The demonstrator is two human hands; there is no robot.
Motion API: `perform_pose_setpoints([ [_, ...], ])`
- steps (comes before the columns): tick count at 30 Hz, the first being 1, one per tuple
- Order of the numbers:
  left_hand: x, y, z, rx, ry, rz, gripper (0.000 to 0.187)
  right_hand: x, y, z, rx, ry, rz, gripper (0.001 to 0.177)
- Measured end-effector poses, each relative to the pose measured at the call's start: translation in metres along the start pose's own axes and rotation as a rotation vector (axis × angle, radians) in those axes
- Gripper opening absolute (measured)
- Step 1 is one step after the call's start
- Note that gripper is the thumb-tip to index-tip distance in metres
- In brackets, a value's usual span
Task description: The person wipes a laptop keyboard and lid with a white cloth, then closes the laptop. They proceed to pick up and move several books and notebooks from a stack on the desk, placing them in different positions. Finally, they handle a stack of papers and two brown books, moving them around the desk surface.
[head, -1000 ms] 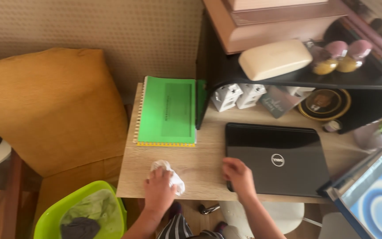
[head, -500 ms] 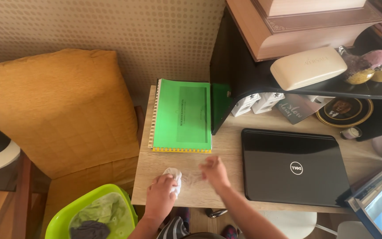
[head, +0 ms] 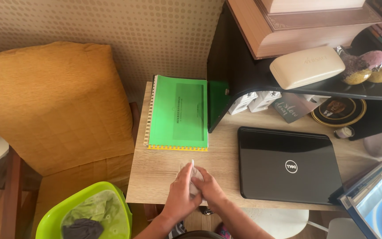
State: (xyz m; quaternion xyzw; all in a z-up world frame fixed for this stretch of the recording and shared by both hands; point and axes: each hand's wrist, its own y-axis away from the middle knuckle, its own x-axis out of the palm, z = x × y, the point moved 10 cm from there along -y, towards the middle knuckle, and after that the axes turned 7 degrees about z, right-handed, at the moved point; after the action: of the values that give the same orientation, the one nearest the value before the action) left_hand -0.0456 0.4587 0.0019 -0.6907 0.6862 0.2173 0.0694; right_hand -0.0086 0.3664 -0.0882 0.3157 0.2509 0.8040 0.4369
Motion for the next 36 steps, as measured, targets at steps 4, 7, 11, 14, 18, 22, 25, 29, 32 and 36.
perform_pose_setpoints([
  [4,0.009,0.01,0.051,-0.01,-0.283,-0.012,0.1,0.021,0.022,0.004,0.041,0.216,0.003,0.033],
  [7,0.003,0.027,0.07,-0.241,-0.1,0.055,0.081,0.027,0.007,-0.027,0.061,0.206,0.05,0.035],
  [11,-0.018,0.033,0.111,-0.192,-0.181,-0.062,0.07,0.036,0.0,-0.036,0.099,0.314,0.117,0.039],
  [14,-0.07,0.043,0.14,-0.353,-0.205,-0.238,0.051,0.053,0.002,-0.011,-0.028,0.349,0.226,0.048],
  [18,-0.141,0.049,0.178,-0.416,-0.297,-0.476,0.052,0.036,0.02,0.028,0.068,0.31,-0.025,0.03],
  [22,-0.197,0.05,0.227,-0.513,-0.536,-0.712,0.059,-0.041,-0.041,0.009,-0.191,0.054,-0.121,0.047],
  [25,-0.216,0.04,0.262,-0.537,-0.603,-0.726,0.069,-0.059,-0.048,0.028,-0.206,-0.027,-0.224,0.048],
  [29,-0.226,0.021,0.266,-0.548,-0.699,-0.731,0.072,-0.091,-0.088,0.021,-0.234,-0.074,-0.286,0.028],
  [32,-0.211,-0.001,0.222,-0.419,-0.686,-0.785,0.068,-0.096,-0.096,0.023,-0.234,-0.156,-0.326,0.028],
  [36,-0.164,-0.047,0.186,-0.263,-0.375,-0.633,0.038,-0.093,-0.093,0.031,-0.225,-0.202,-0.366,0.025],
])
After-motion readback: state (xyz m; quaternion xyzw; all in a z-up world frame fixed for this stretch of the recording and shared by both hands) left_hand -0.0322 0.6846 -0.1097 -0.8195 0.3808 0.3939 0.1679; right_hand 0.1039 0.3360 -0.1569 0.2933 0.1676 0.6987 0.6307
